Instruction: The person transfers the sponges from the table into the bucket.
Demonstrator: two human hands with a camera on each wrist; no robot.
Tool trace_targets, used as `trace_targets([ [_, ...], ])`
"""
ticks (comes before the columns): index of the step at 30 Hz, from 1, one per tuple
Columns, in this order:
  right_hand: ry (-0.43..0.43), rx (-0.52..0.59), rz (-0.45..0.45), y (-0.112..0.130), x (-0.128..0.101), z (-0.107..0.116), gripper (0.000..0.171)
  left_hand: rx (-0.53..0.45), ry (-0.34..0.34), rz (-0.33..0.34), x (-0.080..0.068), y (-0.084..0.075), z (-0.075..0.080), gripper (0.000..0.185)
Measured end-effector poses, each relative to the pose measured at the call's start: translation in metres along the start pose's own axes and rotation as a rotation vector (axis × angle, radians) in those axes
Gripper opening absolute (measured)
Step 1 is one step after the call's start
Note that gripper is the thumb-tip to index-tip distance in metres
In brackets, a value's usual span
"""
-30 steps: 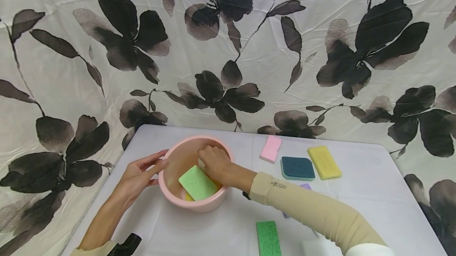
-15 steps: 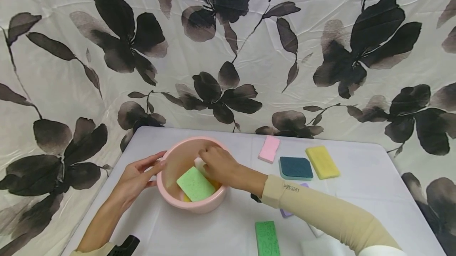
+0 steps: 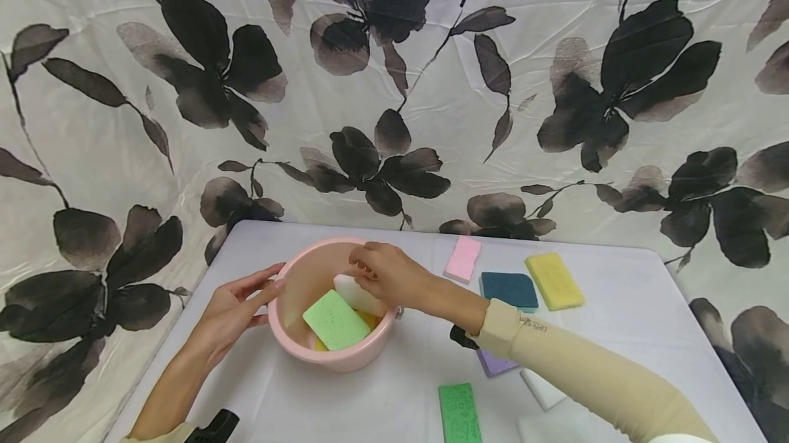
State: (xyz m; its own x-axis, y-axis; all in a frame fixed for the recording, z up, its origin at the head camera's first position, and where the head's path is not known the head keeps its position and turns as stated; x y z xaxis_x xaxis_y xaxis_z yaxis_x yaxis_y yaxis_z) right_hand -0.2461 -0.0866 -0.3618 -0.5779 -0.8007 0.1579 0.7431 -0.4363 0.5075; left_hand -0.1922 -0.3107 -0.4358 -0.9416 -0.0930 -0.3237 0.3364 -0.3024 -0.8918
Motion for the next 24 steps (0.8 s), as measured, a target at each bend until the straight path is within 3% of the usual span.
trace_targets([
  [7, -0.025, 0.174, 0.017, -0.015, -0.007, 0.013, 0.020, -0.005, -0.002, -0.013, -0.002, -0.002, 0.000, 0.069],
  [12, -0.085, 0.234, 0.038, -0.025, -0.017, 0.025, 0.021, -0.005, -0.005, -0.011, -0.003, -0.002, 0.000, 0.069],
  [24, -0.220, 0.365, -0.017, -0.060, -0.049, 0.044, 0.023, -0.024, 0.004, -0.039, 0.000, -0.001, 0.000, 0.068],
])
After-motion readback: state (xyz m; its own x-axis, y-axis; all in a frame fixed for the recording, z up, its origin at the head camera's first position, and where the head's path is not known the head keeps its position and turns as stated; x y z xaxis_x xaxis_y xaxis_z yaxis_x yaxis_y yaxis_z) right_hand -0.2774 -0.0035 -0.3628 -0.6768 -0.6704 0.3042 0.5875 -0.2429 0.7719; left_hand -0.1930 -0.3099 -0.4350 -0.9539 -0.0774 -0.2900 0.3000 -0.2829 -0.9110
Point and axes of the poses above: each hand's wrist, its own x-axis towards the middle knuckle, its own z-axis out of the back of the hand, y = z × x, the point moved 9 cm from there along x, towards the middle knuckle, and after that the axes turned 4 degrees about y, right-handed, at the moved point
